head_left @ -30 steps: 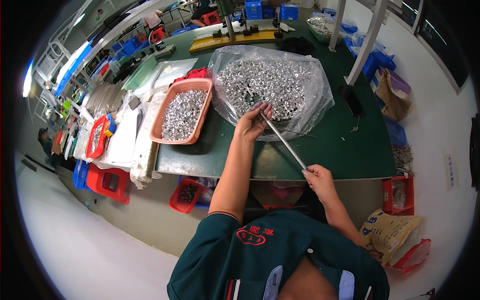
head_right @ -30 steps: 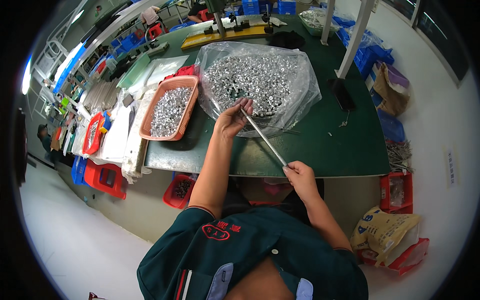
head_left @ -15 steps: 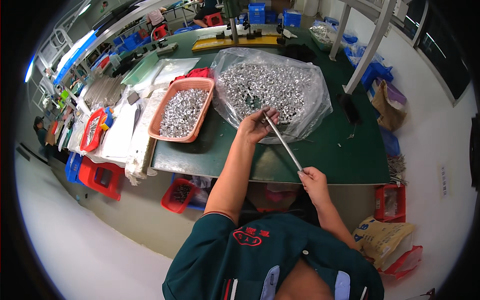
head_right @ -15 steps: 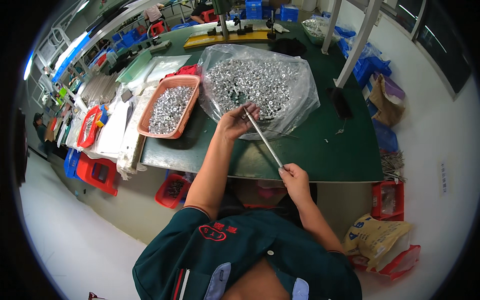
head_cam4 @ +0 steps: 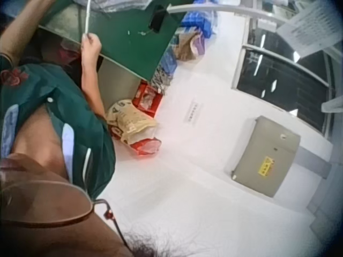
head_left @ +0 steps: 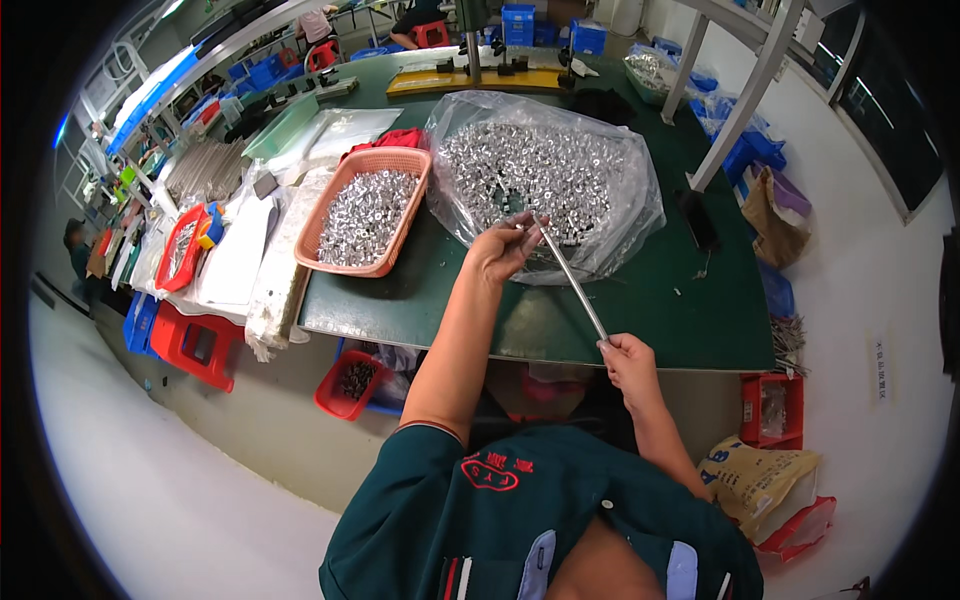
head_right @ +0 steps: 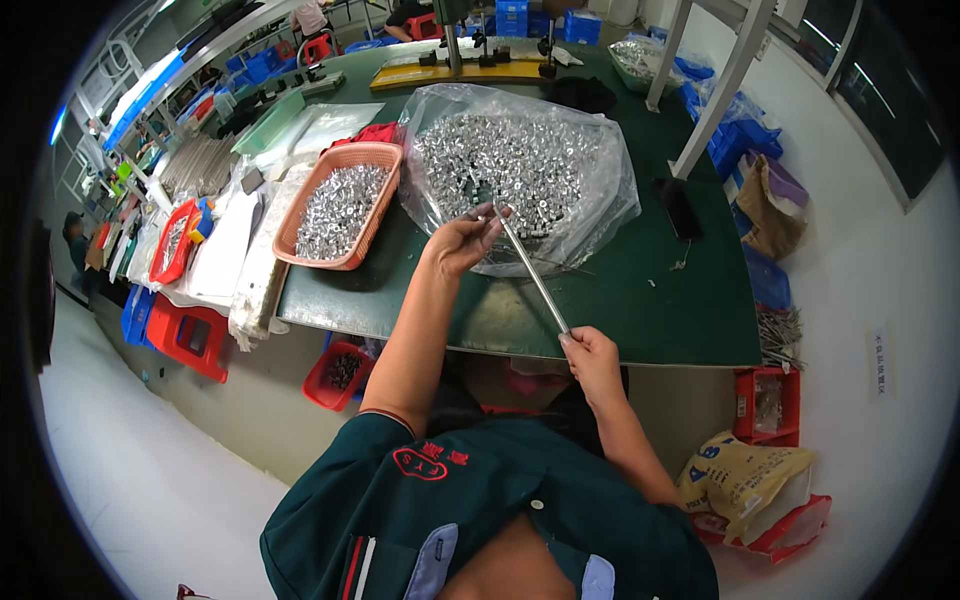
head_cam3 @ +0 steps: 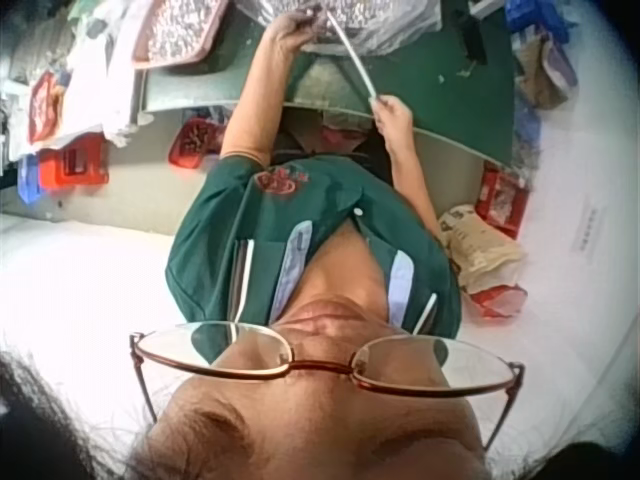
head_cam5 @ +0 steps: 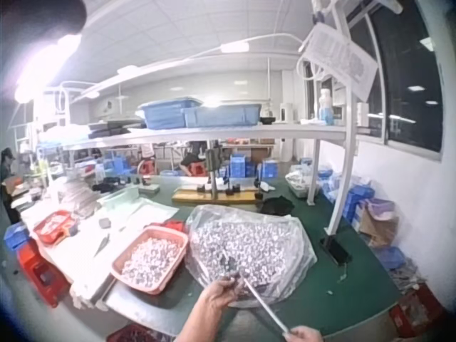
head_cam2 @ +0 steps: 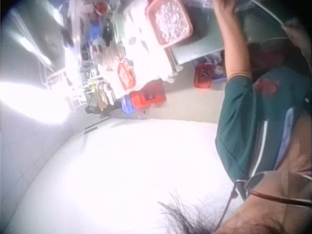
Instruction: The person uses a long metal rod to pick up small silver cylindrical components from a large plastic bag and places them into a pink basket. The person repeats this action continuously, transferring the components one by one from the bag to the basket.
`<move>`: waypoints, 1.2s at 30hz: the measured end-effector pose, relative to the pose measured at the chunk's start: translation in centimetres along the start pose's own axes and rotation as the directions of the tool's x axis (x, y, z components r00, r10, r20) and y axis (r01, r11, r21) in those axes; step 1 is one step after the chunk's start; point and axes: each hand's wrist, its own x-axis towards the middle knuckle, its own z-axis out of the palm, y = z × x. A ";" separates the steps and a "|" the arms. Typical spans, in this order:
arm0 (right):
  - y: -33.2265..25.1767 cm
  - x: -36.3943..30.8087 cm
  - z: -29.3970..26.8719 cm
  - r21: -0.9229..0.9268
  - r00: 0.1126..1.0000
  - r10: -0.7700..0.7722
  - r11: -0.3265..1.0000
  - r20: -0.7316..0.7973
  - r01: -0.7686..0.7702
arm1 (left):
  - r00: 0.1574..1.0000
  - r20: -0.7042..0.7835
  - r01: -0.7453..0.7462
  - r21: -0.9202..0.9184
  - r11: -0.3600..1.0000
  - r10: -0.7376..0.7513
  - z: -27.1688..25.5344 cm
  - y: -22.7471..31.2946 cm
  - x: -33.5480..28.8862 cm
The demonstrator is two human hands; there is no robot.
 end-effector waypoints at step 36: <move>-7.6 11.0 6.9 0.070 0.969 -0.216 0.976 0.119 0.209 | 0.959 0.228 -0.235 0.291 0.928 0.171 -0.2 -1.2 -1.8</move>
